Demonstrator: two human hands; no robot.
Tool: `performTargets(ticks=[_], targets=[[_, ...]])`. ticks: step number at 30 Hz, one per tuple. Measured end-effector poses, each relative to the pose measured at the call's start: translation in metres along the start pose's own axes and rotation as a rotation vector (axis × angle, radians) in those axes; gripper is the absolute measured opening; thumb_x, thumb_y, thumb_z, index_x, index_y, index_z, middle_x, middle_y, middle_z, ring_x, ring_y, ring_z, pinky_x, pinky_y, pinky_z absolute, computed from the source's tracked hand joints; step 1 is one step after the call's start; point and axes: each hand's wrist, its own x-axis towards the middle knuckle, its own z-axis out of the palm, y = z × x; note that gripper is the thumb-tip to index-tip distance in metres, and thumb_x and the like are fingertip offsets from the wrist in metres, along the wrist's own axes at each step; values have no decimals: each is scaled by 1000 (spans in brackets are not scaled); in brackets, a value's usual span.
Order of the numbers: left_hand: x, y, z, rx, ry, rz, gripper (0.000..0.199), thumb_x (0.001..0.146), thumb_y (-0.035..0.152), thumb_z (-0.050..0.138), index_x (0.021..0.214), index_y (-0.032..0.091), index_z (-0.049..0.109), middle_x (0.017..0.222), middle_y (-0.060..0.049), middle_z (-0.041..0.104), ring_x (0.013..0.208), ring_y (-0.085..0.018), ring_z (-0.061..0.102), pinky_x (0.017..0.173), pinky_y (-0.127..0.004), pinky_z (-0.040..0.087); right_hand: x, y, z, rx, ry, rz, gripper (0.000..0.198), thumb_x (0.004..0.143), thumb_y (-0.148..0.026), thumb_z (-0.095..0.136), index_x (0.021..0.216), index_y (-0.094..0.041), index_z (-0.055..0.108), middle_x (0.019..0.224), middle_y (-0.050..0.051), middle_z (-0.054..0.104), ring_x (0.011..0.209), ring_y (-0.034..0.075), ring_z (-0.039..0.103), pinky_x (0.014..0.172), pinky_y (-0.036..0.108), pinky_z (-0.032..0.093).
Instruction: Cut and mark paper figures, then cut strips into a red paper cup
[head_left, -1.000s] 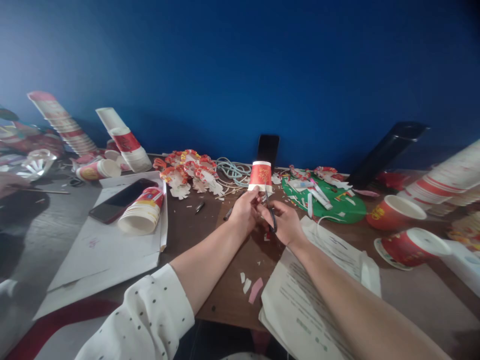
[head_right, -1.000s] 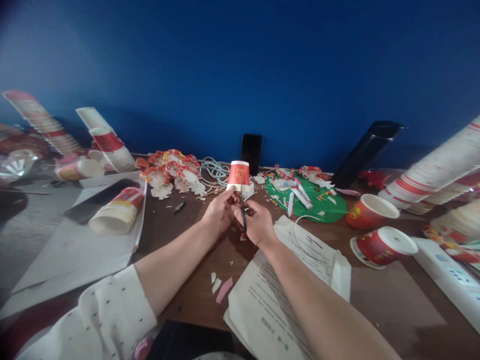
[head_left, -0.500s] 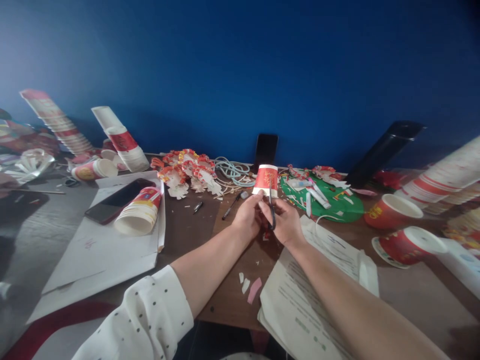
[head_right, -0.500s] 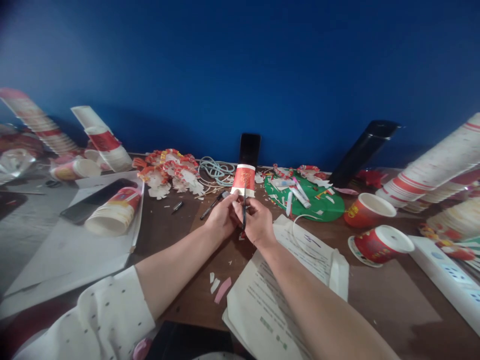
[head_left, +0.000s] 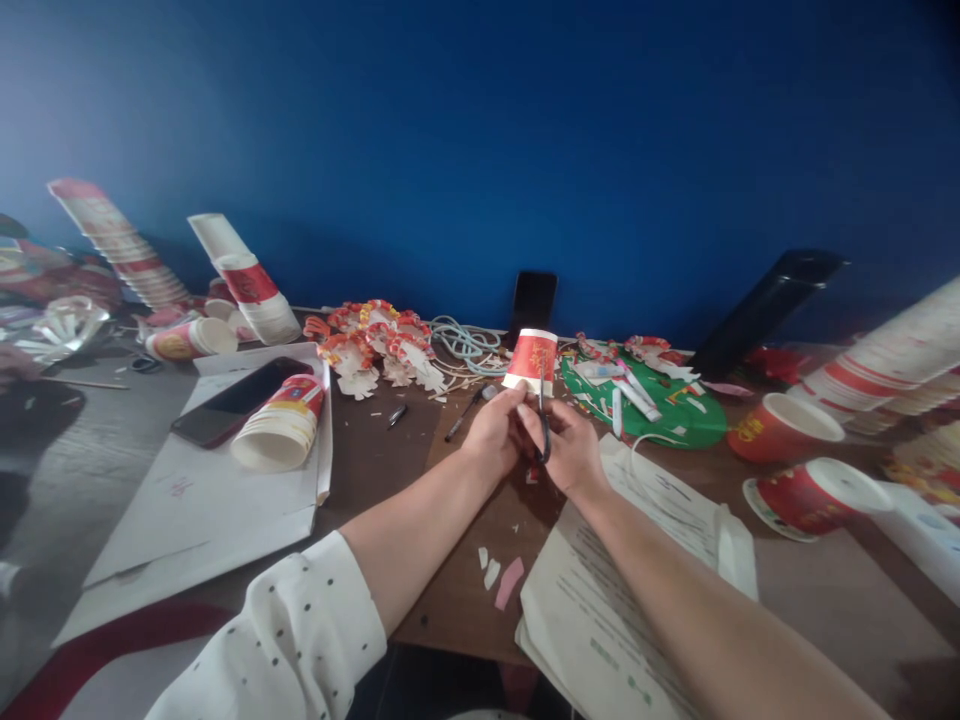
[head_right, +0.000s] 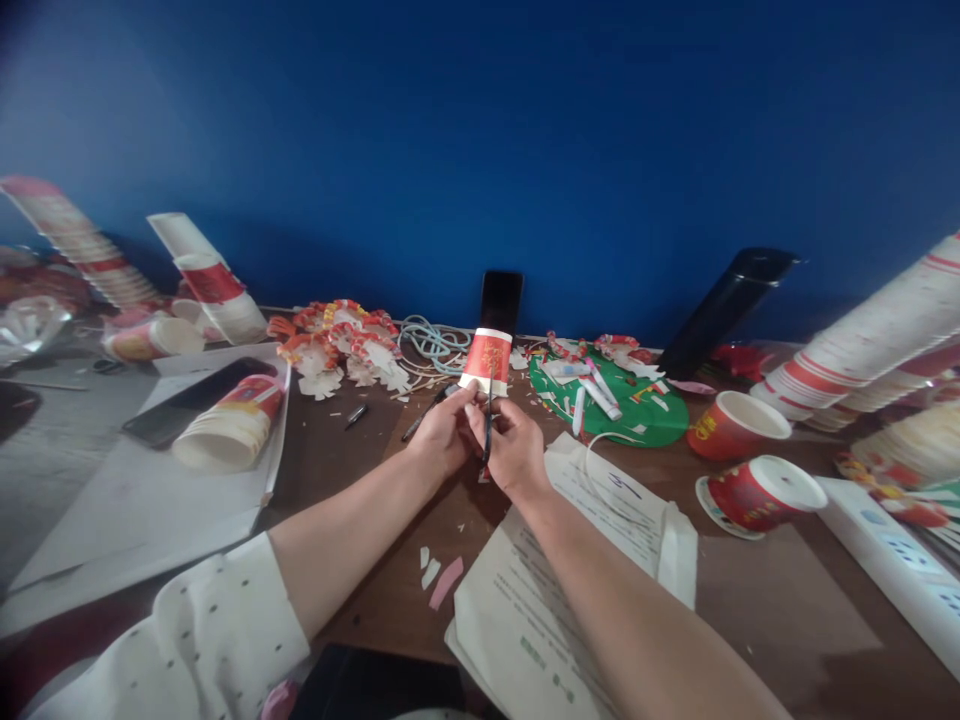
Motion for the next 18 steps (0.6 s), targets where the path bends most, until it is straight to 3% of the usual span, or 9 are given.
performTargets(ticks=[7,12,18], targets=[[1,4,-3,172,-112,2,37,85,38,46,56,17,51,36,-4,49,31,-17,46,35,-27,32,1,5,1,-18,-1,5,40,67,-55,71,79,-17,65,56,0,59,48,13,50,44,23,38],[5,-5,-2,6,-50,76,24,83,29,57,63,16,52,46,1,52,36,-10,47,40,-21,36,0,3,-1,-64,13,-43,37,71,-53,69,80,-17,65,60,1,61,55,14,52,50,23,42],[4,-10,0,-66,12,31,20,83,28,60,69,15,53,55,2,53,41,-6,48,44,-19,39,-2,-1,-1,-112,44,-41,36,72,-52,69,65,-19,58,56,-1,58,51,12,49,47,23,37]])
